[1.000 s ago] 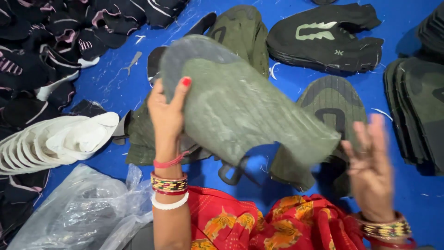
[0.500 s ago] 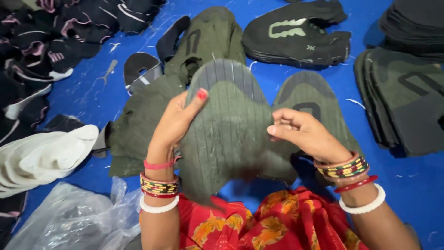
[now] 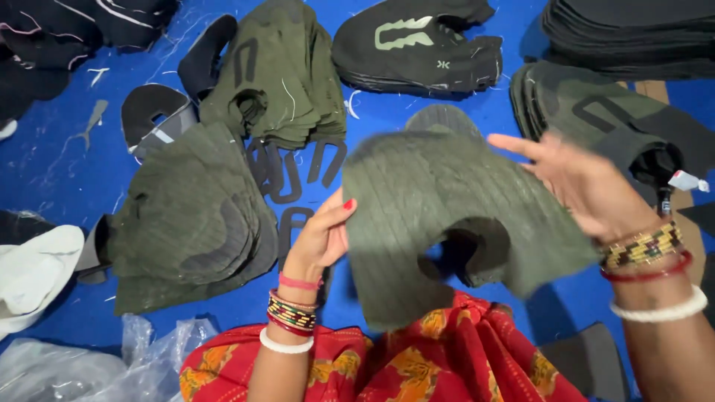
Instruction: The person sits on the floor among stacks of cut green sandal uppers and black foam straps. They pick up an upper, place a black strap piece onto it, press it down, and set the assembled upper onto a growing pile, repeating this with one piece at a time.
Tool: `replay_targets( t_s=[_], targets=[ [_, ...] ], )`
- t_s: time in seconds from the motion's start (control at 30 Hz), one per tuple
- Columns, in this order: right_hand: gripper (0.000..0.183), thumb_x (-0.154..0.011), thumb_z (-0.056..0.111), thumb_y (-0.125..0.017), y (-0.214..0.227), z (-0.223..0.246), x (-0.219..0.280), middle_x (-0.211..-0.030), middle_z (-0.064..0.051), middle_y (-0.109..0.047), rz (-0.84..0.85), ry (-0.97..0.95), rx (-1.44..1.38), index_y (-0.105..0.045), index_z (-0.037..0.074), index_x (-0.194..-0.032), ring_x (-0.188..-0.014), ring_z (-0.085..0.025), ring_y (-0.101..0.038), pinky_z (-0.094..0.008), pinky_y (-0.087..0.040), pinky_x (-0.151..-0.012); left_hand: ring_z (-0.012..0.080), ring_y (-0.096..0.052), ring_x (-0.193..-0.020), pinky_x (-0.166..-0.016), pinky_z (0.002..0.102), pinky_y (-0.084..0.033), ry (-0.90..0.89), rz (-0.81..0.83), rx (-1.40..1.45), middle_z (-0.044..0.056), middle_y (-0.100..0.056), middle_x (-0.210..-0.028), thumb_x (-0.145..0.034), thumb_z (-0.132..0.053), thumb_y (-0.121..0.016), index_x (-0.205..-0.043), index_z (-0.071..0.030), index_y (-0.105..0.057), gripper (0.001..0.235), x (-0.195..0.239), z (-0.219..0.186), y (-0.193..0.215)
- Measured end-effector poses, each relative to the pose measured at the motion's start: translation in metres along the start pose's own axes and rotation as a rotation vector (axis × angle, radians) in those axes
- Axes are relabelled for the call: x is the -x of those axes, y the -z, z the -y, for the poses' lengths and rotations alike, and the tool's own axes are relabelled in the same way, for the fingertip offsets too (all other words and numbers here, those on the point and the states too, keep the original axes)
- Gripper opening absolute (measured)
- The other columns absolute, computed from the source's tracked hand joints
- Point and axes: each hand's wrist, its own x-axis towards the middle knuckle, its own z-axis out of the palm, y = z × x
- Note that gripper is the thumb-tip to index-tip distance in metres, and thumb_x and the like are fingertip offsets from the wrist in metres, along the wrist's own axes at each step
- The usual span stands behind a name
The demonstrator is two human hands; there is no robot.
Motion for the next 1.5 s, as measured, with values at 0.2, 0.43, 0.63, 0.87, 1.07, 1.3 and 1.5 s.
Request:
replay_targets(
  t_s=[0.2,0.43,0.63,0.87,1.07,1.3,1.5],
  targets=[
    [0.081,-0.089,0.007,-0.069,0.026,-0.026,0.011,-0.162,-0.019,-0.043,-0.146,0.251,0.553,-0.037,0.008,-0.163,-0.157,-0.023,-0.021,-0.040,-0.027,-0.119,0.0257,-0.038,-0.150,-0.124,0.041,-0.029,-0.036,-0.100,-0.275,0.014,-0.039,-0.163,-0.090,-0.006,-0.068,-0.164,-0.001,-0.025,0.086,-0.021,0.004,-0.026],
    [0.076,-0.089,0.002,-0.063,0.021,-0.028,0.022,-0.168,-0.011,-0.034,-0.229,0.570,0.701,-0.034,0.005,-0.159,-0.160,-0.024,-0.025,-0.039,-0.023,-0.127,0.0228,-0.031,-0.156,-0.128,0.039,-0.024,-0.279,-0.095,-0.528,0.011,-0.027,-0.172,-0.093,-0.004,-0.071,-0.167,-0.006,-0.017,0.092,-0.059,0.009,-0.020],
    [0.070,-0.087,0.004,-0.069,0.058,-0.110,-0.006,-0.161,-0.008,-0.047,-0.266,0.385,0.782,-0.047,0.014,-0.152,-0.152,-0.022,-0.039,-0.037,-0.029,-0.122,0.0229,-0.044,-0.139,-0.111,0.037,-0.036,-0.146,-0.304,-0.795,0.013,-0.045,-0.156,-0.089,-0.003,-0.075,-0.165,-0.015,-0.018,0.096,-0.054,0.072,0.027],
    [0.038,-0.087,0.022,-0.078,0.083,-0.147,-0.006,-0.132,-0.012,-0.055,-0.443,0.402,0.980,-0.070,0.015,-0.124,-0.123,-0.023,-0.056,-0.034,-0.050,-0.095,0.0316,-0.063,-0.098,-0.082,0.040,-0.054,-0.412,-0.498,-1.445,0.015,-0.065,-0.111,-0.095,-0.017,-0.079,-0.141,-0.015,-0.054,0.052,-0.027,0.094,0.016],
    [0.027,-0.093,0.020,-0.076,0.118,-0.188,-0.001,-0.128,-0.012,-0.059,-0.518,0.406,0.974,-0.073,0.010,-0.117,-0.110,-0.022,-0.058,-0.034,-0.048,-0.097,0.0252,-0.060,-0.075,-0.066,0.036,-0.051,-0.228,-0.515,-1.396,0.013,-0.062,-0.096,-0.088,-0.026,-0.082,-0.134,-0.014,-0.062,0.052,0.012,0.098,0.023],
    [0.039,-0.109,0.025,-0.065,0.165,-0.257,0.034,-0.137,-0.001,-0.063,-0.714,0.348,0.339,-0.057,0.012,-0.145,-0.120,-0.011,-0.061,-0.031,-0.050,-0.097,0.0205,-0.065,-0.066,-0.061,0.034,-0.053,-0.178,-0.724,-1.446,0.008,-0.067,-0.082,-0.089,-0.022,-0.080,-0.118,-0.014,-0.066,0.033,0.085,0.091,0.127],
    [0.026,-0.122,0.022,-0.061,0.228,-0.308,0.030,-0.127,-0.001,-0.058,-0.817,0.470,0.379,-0.053,0.009,-0.143,-0.118,-0.013,-0.059,-0.030,-0.048,-0.100,0.0342,-0.068,-0.079,-0.069,0.043,-0.054,-0.280,-1.006,-1.763,0.017,-0.068,-0.097,-0.087,-0.022,-0.079,-0.111,-0.005,-0.069,0.031,0.072,0.068,0.123]
  ],
)
